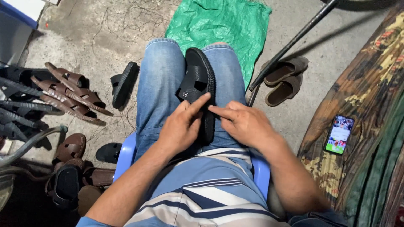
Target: The person sits on a blue plastic chair and sews a black sandal resting on their lap using a needle and thread. They pause to operate a smartphone placed on a nearby wooden surface before resuming the sewing task.
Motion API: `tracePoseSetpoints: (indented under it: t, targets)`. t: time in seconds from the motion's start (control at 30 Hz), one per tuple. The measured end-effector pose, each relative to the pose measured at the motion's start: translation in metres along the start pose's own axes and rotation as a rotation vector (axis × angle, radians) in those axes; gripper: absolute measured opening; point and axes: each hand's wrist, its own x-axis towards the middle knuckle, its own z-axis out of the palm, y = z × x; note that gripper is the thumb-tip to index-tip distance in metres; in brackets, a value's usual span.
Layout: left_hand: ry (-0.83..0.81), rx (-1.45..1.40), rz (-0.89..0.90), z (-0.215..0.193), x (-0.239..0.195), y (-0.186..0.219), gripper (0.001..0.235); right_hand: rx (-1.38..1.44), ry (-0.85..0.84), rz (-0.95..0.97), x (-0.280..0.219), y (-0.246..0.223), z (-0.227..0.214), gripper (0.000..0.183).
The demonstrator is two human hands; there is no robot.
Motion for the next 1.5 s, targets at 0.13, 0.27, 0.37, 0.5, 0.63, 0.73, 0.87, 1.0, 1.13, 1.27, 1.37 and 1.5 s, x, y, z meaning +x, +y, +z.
tracePoseSetpoints:
  t: [0.13,0.27,0.37,0.5,0.63,0.73,0.87,1.0,1.13,1.27,1.37,1.5]
  targets:
    - [-0.078,0.064,0.074,-0.008,0.003,-0.012,0.05,0.034,0.01,0.032,-0.015,0.008,-0.036,0.038]
    - [-0.007,0.106,0.176,-0.011,0.008,-0.014,0.044,0.325,-0.018,-0.135,-0.023,0.023,-0.022,0.041]
    - [-0.065,0.215,0.002,-0.007,-0.002,-0.016,0.051,0.443,-0.184,0.081,-0.038,0.055,-0.019,0.039]
    - [-0.028,0.329,0.054,0.003,-0.007,-0.023,0.058,0.485,0.229,0.449,-0.093,0.181,0.021,0.012]
    - [-0.018,0.285,0.04,0.004,-0.006,-0.025,0.06,0.464,0.826,0.915,-0.171,0.28,0.03,0.019]
    - [-0.012,0.29,0.042,0.006,-0.006,-0.026,0.059,0.246,0.822,1.189,-0.187,0.257,0.014,0.033]
    - [-0.047,0.287,0.012,0.002,-0.006,-0.018,0.062,0.037,0.621,1.171,-0.199,0.301,0.049,0.08]
    - [-0.025,0.227,0.193,-0.011,-0.014,-0.022,0.061,-0.035,0.56,1.256,-0.189,0.312,0.055,0.089]
    - [0.213,0.275,0.264,-0.025,-0.029,-0.03,0.036,-0.04,0.524,1.389,-0.18,0.31,0.044,0.092]
    - [0.476,0.086,0.176,-0.024,-0.049,-0.027,0.029,-0.142,0.379,1.491,-0.179,0.315,0.048,0.088]
    - [0.501,0.115,0.278,-0.025,-0.051,-0.006,0.029,-0.177,0.375,1.469,-0.181,0.316,0.053,0.092]
    - [0.438,0.069,0.382,-0.017,-0.044,0.028,0.028,0.025,0.44,1.475,-0.173,0.283,0.037,0.085]
